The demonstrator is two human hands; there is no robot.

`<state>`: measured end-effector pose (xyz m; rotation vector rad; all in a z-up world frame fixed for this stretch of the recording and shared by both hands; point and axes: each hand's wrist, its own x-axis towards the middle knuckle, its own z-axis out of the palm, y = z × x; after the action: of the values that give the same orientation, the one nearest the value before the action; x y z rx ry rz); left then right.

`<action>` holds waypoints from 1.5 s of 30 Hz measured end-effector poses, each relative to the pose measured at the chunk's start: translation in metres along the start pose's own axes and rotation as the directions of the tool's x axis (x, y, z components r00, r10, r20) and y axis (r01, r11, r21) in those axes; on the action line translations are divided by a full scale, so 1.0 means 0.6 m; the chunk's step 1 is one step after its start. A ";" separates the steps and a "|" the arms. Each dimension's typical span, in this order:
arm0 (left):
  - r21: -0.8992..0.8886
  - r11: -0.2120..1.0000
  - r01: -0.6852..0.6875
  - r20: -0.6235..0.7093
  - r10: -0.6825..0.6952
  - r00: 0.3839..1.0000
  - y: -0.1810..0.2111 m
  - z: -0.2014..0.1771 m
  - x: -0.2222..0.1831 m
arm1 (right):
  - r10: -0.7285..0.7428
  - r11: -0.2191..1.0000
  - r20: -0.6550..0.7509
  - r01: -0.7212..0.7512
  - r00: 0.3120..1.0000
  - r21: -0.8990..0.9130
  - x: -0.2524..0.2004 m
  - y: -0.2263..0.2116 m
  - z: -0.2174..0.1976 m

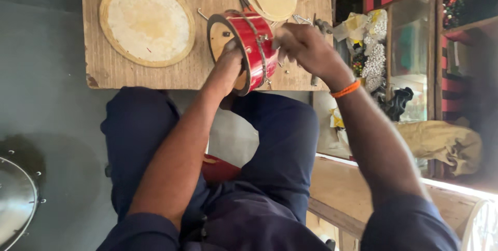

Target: The person holds the shell of a small red drum, inserts a metal ring and a wooden internal frame, then uses pliers and a screwdriver to tighten screws and secure a red band around the outer casing.

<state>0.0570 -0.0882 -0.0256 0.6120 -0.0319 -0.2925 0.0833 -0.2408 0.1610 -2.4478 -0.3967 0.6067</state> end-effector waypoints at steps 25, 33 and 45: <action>-0.194 0.980 0.046 -0.260 -0.097 0.961 0.002 -0.071 -0.015 | 0.430 0.766 -0.540 -0.609 0.723 -0.205 0.097 0.601 0.043; -0.325 0.934 0.147 -0.137 -0.200 0.970 0.007 -0.065 -0.007 | -0.234 0.879 -0.634 -0.119 0.737 -0.462 0.031 0.525 -0.001; -0.314 0.939 0.143 -0.220 -0.218 0.951 -0.009 -0.048 0.011 | -0.037 0.998 -0.372 0.053 0.928 0.035 -0.170 0.134 0.068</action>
<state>0.0651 -0.0781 -0.0529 0.3502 0.3113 -0.3888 -0.0128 -0.3266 0.1169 -2.4324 -0.2791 0.1212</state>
